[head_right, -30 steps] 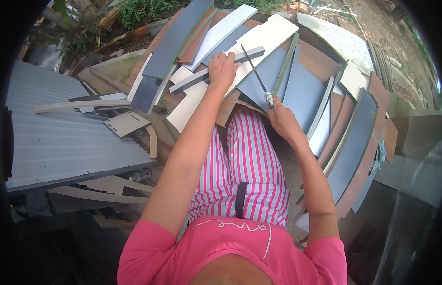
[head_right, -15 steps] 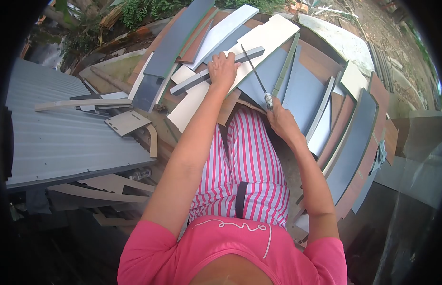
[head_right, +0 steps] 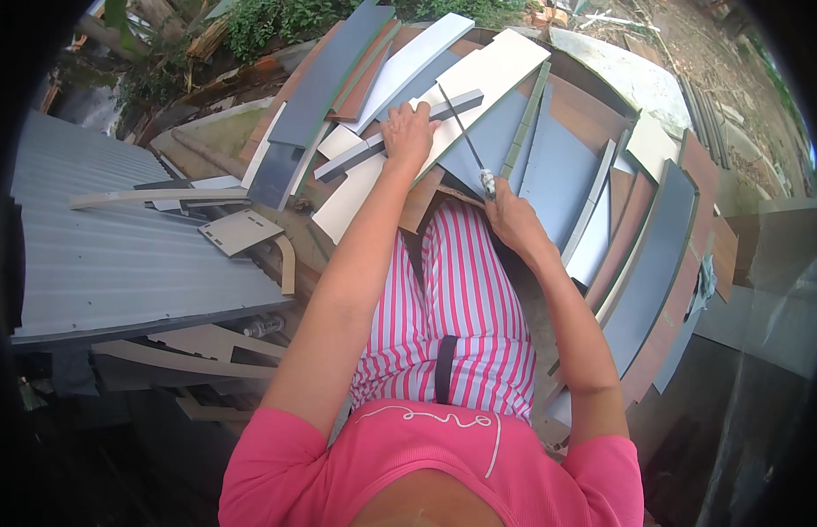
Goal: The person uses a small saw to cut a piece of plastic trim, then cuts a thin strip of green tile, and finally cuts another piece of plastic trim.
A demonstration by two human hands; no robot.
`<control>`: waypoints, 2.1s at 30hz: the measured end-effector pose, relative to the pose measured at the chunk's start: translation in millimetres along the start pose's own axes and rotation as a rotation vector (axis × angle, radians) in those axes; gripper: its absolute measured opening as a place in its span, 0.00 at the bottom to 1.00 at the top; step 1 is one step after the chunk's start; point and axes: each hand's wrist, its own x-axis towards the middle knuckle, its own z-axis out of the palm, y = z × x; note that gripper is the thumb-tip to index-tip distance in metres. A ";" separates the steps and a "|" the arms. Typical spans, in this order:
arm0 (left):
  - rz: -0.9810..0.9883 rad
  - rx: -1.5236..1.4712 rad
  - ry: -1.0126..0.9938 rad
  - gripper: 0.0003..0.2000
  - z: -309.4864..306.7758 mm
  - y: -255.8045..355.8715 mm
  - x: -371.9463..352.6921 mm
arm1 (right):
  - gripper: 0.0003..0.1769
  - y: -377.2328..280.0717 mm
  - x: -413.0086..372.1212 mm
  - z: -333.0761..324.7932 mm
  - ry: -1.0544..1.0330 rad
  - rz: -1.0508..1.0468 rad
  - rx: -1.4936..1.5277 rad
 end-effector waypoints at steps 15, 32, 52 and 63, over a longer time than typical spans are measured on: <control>-0.040 0.004 -0.046 0.14 -2.5 0.2 -1.6 | 0.19 -9.9 -3.2 -22.4 -0.112 0.106 0.105; -0.007 -0.025 0.020 0.14 0.6 -3.2 -5.7 | 0.17 -17.6 14.1 -8.7 -0.037 0.064 0.064; -0.026 0.011 -0.016 0.15 -2.1 -3.3 -6.4 | 0.20 -13.2 -7.1 -16.8 -0.053 0.055 0.023; -0.017 0.008 0.033 0.14 -0.5 -4.0 -6.3 | 0.18 -15.0 0.9 -26.5 -0.128 0.159 0.133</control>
